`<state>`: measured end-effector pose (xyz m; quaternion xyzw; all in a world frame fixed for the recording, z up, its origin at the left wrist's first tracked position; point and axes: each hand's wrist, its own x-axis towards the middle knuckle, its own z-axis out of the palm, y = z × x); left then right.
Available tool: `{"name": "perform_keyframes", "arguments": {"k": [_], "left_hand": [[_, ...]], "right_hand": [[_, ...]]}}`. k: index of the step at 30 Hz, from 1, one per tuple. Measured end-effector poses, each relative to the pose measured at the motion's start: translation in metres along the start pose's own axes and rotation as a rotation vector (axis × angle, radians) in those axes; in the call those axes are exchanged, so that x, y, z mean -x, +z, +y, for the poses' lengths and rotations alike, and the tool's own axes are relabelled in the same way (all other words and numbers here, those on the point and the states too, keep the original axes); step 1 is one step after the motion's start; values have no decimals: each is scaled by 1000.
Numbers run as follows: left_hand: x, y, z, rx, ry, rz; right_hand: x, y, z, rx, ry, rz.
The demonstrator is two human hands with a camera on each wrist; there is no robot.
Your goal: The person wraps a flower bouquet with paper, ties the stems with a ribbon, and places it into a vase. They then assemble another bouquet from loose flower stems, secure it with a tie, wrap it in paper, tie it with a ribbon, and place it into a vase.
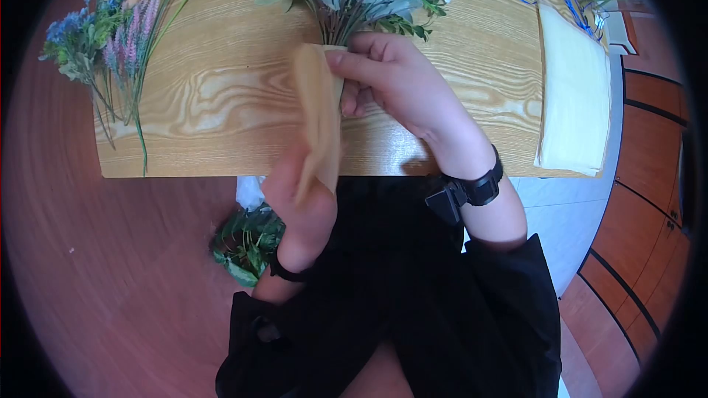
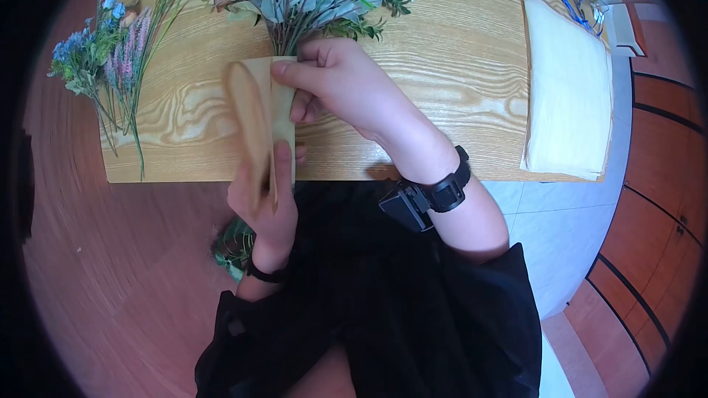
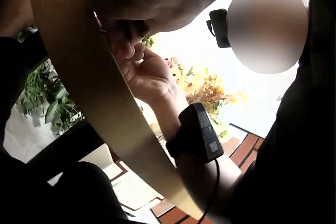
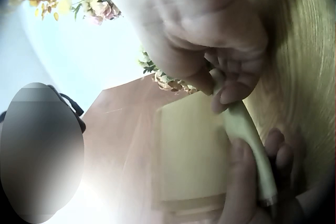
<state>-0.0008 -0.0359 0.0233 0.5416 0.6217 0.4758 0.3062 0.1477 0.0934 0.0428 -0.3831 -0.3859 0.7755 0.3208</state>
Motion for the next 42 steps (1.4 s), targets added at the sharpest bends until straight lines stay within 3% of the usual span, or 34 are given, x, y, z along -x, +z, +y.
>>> {"name": "perform_keyframes", "arguments": {"k": [4,6,8,10,11,14,16,17,18,20,24,27,29,30,32,34,35,36,40,42], "left_hand": [[-1,1,-8,-166,126,-14],[-3,1,-3,-311,213,-13],[-8,5,-7,-268,273,29],[-10,6,-8,-227,330,77],[-10,5,-7,-260,349,57],[-9,5,3,-331,329,12],[-9,6,5,-373,302,-25],[-11,8,2,-418,386,9],[-13,9,1,-464,470,47],[-11,9,5,-460,423,26],[-10,9,10,-468,391,-2],[-8,4,6,-439,429,-38],[-6,-1,1,-436,490,-14],[-6,-3,-3,-432,552,13],[-4,-5,-11,-378,553,35],[0,-5,-16,-323,554,54],[5,-6,-17,-241,466,26],[9,-7,-17,-162,376,0],[10,-7,-9,-22,297,-67],[6,-11,7,171,132,-246]], "right_hand": [[-1,2,1,150,-35,53],[2,3,2,110,-47,54],[10,7,-1,68,-57,52],[23,15,-10,91,-135,281],[30,20,-8,91,-133,274],[48,29,-5,226,-213,413],[52,36,-9,537,-272,428],[53,37,-10,695,-300,430],[51,36,-11,692,-300,429],[45,30,-13,647,-283,515],[38,20,-1,681,-283,515],[29,12,6,483,-333,502],[29,7,7,166,-148,387],[28,8,9,163,-147,387],[26,11,14,-111,-82,344],[23,15,18,-167,-89,363],[21,16,19,-219,-95,379],[20,17,19,-221,-93,378],[17,14,23,-49,-133,415],[16,13,25,41,-146,411]]}}
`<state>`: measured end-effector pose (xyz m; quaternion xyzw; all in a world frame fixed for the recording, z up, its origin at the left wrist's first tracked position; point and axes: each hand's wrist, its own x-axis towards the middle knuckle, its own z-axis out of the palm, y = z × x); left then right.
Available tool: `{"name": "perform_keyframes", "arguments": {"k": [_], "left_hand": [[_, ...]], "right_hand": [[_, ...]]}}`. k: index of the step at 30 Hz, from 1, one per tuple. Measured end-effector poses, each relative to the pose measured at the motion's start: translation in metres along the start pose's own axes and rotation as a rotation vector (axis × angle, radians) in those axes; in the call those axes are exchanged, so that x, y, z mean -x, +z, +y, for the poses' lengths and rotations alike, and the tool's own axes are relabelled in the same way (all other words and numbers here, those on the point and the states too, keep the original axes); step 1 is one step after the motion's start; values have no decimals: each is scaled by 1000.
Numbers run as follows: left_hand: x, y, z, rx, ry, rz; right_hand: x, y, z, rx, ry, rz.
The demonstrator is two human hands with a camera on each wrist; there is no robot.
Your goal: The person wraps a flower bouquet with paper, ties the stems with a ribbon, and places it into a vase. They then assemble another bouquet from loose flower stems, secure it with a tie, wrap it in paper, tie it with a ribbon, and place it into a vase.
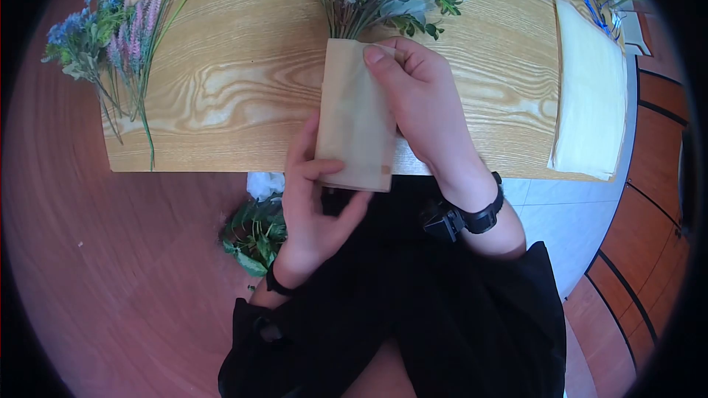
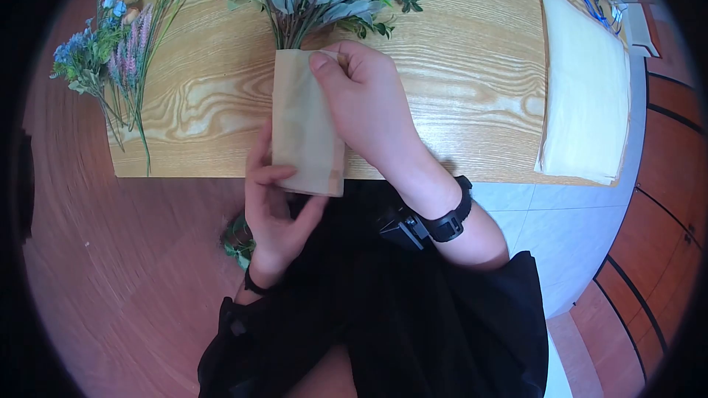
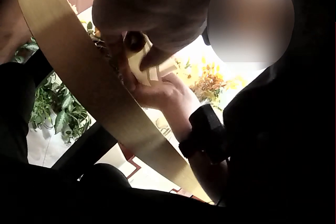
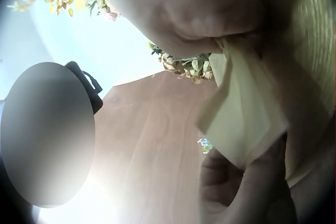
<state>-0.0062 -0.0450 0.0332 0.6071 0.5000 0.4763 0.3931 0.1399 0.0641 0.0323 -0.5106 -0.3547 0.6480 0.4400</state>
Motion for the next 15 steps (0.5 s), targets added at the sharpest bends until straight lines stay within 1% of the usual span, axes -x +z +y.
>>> {"name": "perform_keyframes", "arguments": {"k": [1,3,4,5,7,8,9,11,12,14,15], "left_hand": [[0,-4,3,-2,-2,5],[-1,-16,8,539,-214,-72],[-7,-13,12,710,-355,61],[-13,-17,12,705,-353,77],[-27,-25,12,406,-646,18],[-37,-18,26,482,-601,-5],[-38,-16,25,485,-598,1],[-41,-16,23,438,-658,-82],[-42,-18,23,439,-655,-80],[-43,-23,26,225,-725,-220],[-40,-21,19,227,-727,-222]], "right_hand": [[0,0,0,48,-17,6],[0,-1,-1,100,-34,0],[1,-1,-1,168,-84,12],[2,2,-1,235,-132,22],[0,8,3,218,-166,23],[-1,9,4,200,-200,41],[-1,9,3,204,-202,35],[-1,10,1,269,-230,65],[-1,10,0,270,-233,63],[1,10,3,340,-301,77],[1,10,5,342,-299,78]]}}
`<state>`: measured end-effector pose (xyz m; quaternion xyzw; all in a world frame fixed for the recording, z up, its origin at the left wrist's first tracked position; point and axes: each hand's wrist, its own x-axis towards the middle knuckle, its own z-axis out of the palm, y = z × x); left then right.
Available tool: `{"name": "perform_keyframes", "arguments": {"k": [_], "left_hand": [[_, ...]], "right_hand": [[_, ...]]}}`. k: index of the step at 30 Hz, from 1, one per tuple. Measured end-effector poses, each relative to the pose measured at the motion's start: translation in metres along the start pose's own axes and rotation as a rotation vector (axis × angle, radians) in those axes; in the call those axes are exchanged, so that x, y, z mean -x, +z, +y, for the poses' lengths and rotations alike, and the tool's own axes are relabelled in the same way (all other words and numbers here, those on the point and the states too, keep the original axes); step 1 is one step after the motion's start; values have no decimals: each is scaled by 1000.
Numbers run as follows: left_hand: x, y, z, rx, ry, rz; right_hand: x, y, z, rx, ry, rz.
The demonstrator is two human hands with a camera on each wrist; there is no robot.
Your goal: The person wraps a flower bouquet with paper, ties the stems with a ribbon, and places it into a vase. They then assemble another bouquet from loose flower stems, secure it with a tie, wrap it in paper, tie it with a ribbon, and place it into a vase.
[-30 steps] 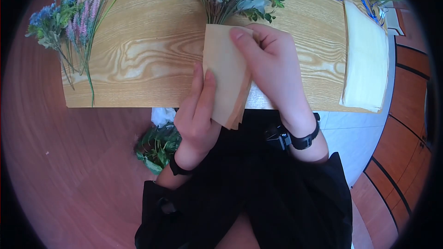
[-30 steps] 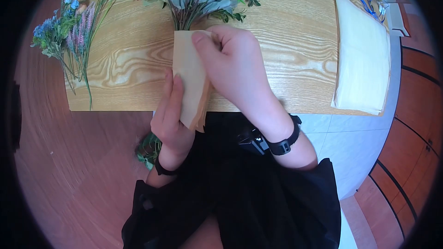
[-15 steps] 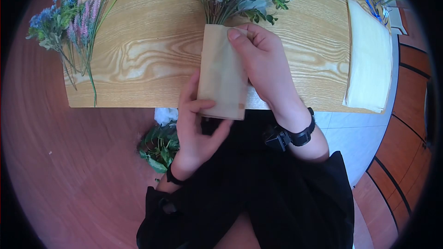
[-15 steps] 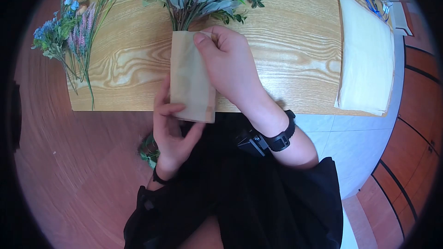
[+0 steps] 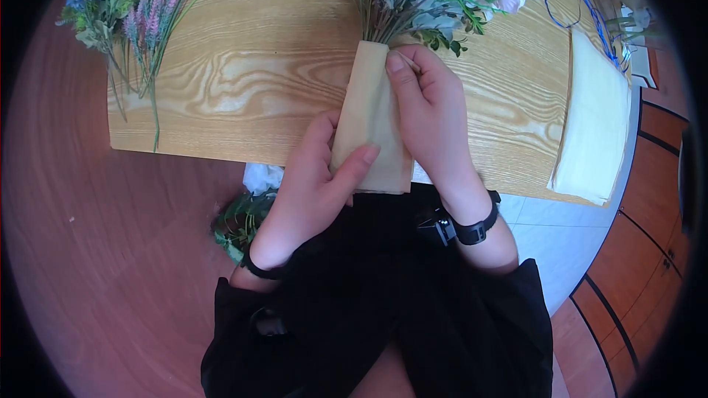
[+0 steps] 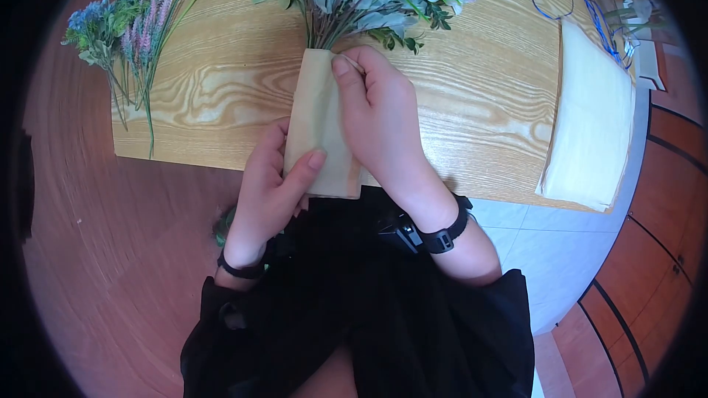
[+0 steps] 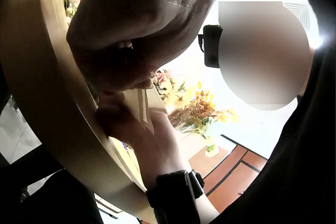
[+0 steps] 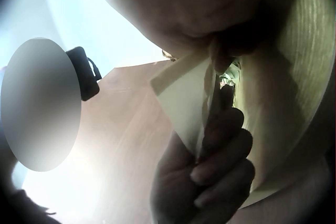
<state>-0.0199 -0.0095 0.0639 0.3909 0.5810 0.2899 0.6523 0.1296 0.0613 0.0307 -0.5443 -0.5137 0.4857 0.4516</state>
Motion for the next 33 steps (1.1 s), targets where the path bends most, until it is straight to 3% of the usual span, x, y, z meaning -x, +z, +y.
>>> {"name": "perform_keyframes", "arguments": {"k": [2,9,12,14,15,16,18,21,24,26,27,28,29,30,33], "left_hand": [[-8,3,-16,-130,387,105],[-11,3,-14,-194,239,87],[-10,6,-13,-228,194,160],[-10,8,-15,-172,222,160],[-11,10,-16,-169,219,158],[-12,11,-16,-215,288,194],[-14,14,-16,-264,362,217],[-7,16,-16,-261,416,194],[-1,16,-5,-479,422,190],[0,18,-1,-521,244,178],[-1,20,0,-519,245,176],[-3,21,0,-593,349,198],[-4,22,1,-668,453,221],[-3,23,1,-668,452,223],[-2,27,2,-716,370,212]], "right_hand": [[-1,1,1,66,-68,11],[-3,-2,-3,107,-61,0],[5,-13,-15,66,-57,102],[16,-27,-26,511,-516,211],[30,-33,-32,462,-442,44],[40,-31,-40,465,-440,45],[52,-19,-53,453,-302,-200],[50,-11,-49,361,-264,-235],[44,-8,-44,337,-221,-201],[38,-8,-47,342,-203,-187],[35,-9,-49,349,-183,-171],[31,-11,-51,351,-181,-170],[26,-12,-52,320,-54,-197],[21,-12,-51,287,72,-224],[3,-8,-35,273,-7,-113]]}}
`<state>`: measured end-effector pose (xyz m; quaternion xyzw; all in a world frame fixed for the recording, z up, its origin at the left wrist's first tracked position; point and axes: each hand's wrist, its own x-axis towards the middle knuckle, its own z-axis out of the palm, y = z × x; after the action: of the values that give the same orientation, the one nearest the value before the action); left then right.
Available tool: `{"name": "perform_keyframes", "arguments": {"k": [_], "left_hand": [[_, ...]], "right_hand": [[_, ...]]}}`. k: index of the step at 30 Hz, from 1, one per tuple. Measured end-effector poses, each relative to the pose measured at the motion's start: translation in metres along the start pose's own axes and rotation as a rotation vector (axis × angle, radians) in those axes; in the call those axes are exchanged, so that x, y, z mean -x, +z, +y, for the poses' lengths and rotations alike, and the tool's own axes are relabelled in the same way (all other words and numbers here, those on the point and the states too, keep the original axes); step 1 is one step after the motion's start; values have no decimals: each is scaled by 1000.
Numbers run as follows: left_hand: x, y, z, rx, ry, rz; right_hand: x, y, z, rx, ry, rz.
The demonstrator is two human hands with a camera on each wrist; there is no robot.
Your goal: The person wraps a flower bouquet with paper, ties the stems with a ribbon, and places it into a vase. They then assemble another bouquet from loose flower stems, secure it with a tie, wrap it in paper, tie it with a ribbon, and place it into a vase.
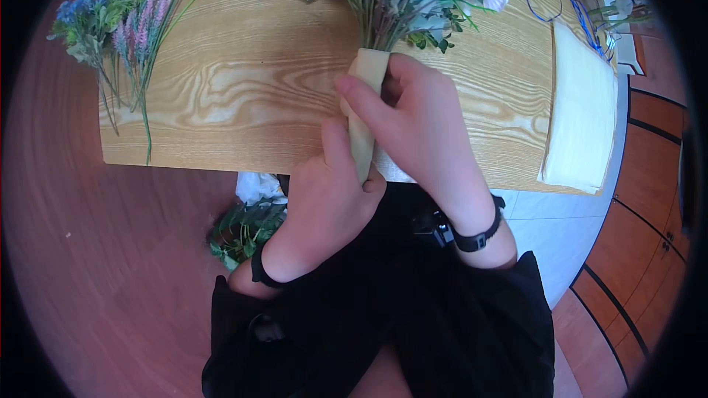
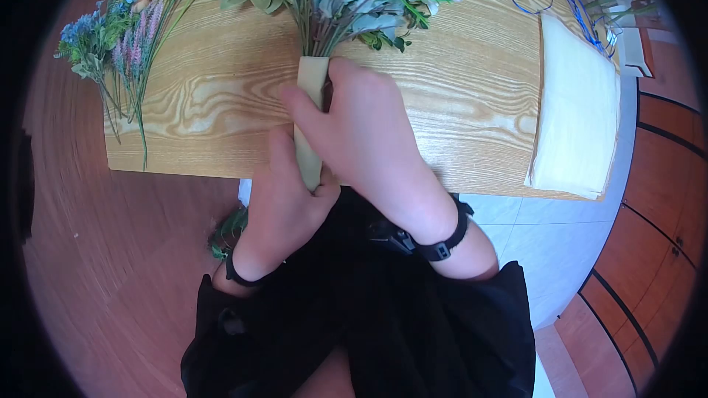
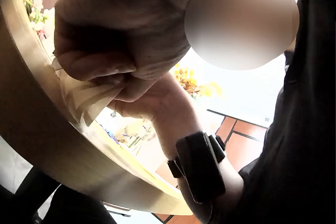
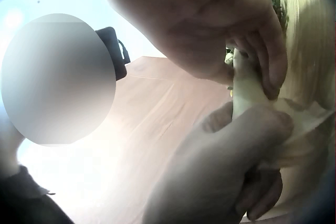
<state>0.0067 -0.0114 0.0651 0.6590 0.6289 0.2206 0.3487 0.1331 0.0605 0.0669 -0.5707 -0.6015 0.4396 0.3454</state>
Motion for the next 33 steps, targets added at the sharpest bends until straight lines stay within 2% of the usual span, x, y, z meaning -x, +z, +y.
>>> {"name": "perform_keyframes", "arguments": {"k": [2,7,9,11,12,14,15,17,18,19,21,22,24,28,30,31,33], "left_hand": [[2,1,2,-158,75,52],[9,-2,2,-304,20,81],[13,-4,-3,-365,18,93],[20,-7,-19,-345,179,224],[26,-10,-25,-345,179,220],[36,-17,-34,-45,-169,188],[34,-15,-35,-44,-169,186],[27,-12,-36,559,-62,260],[24,-2,-27,1166,-136,241],[21,-5,-24,1166,-134,248],[14,-12,-14,1773,-343,-296],[15,-12,-14,1774,-340,-298],[17,-11,-16,1543,-362,-398],[14,0,-30,1690,-321,-503],[18,1,-21,1441,-335,-342],[19,2,-19,1440,-335,-343],[22,4,-13,953,-271,-191]], "right_hand": [[-8,-1,2,-21,33,-9],[-10,-2,11,-66,96,4],[-12,-7,3,-310,278,-14],[-18,-11,12,-364,225,-8],[-20,-12,16,-417,170,-4],[-19,-18,7,-449,186,-37],[-17,-19,3,-480,205,-75],[-13,-18,3,-526,194,-98],[-13,-16,3,-575,183,-116],[-13,-15,4,-574,179,-123],[-11,-15,7,-591,183,-127],[-10,-15,8,-589,180,-126],[-9,-14,9,-622,194,-148],[-10,-10,19,-600,157,-150],[-10,-9,20,-545,158,-179],[-10,-7,20,-545,158,-178],[-9,-1,18,-517,223,-99]]}}
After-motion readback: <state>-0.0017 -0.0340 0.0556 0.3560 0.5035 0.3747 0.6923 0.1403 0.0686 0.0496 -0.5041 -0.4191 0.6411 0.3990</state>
